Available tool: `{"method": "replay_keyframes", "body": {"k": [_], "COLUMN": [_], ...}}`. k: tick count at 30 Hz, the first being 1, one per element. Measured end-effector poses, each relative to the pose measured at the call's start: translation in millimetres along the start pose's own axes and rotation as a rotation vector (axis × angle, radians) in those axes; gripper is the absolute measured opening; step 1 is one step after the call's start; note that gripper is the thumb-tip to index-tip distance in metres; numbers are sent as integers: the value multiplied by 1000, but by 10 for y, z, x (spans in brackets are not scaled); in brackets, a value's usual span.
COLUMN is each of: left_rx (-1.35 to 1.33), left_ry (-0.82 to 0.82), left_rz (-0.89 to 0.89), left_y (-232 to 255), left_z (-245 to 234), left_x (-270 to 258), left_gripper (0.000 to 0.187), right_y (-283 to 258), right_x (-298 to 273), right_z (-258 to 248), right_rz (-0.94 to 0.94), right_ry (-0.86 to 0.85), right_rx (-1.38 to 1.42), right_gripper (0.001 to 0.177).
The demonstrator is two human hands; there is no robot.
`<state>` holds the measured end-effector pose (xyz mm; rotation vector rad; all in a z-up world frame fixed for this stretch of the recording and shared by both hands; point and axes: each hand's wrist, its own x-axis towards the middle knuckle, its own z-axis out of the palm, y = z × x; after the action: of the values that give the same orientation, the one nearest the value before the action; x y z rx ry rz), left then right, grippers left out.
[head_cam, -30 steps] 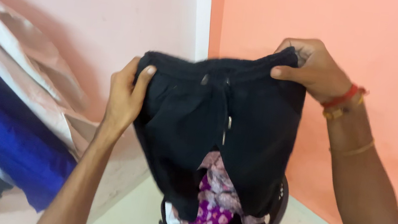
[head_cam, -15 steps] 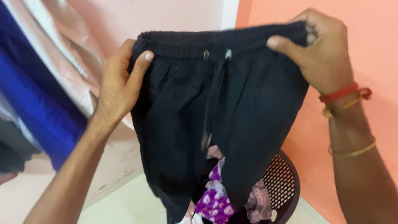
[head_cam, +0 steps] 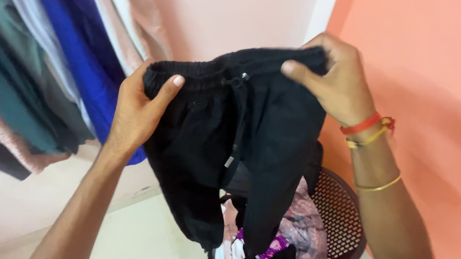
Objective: The person takes clothes from a black bag on a chair and hangs them on a wall-mounted rack. They handle a floral dress, black pants, and patterned shorts, folding each item before placing it on the rack.
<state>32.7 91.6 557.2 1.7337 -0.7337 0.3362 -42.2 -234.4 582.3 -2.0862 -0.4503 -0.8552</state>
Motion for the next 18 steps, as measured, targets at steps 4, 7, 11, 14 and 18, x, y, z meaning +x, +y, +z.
{"method": "replay_keyframes", "body": {"k": [4,7,11,14,18], "left_rx": [-30,35,205,436,943], "left_ry": [78,163,224,88,-230], "left_rz": [-9,-64,69,207,191], "left_y": [38,72,267,395,404], "left_z": [-277,-534,-1089,-1470,-1919], "left_x": [-142,-187,-178,-232,-252], "left_gripper": [24,25,31,21,36], "right_y": [-70,-111,-231,-299,-375], "right_x": [79,131,202,299,481], "right_z": [297,536,908,1270,1805], "right_rz": [84,75,224,103,27], "right_ry": [-127,-160,-322,-218,-336], "right_rx": [194,147,759,520,425], "right_gripper": [27,27,24,24,25]}}
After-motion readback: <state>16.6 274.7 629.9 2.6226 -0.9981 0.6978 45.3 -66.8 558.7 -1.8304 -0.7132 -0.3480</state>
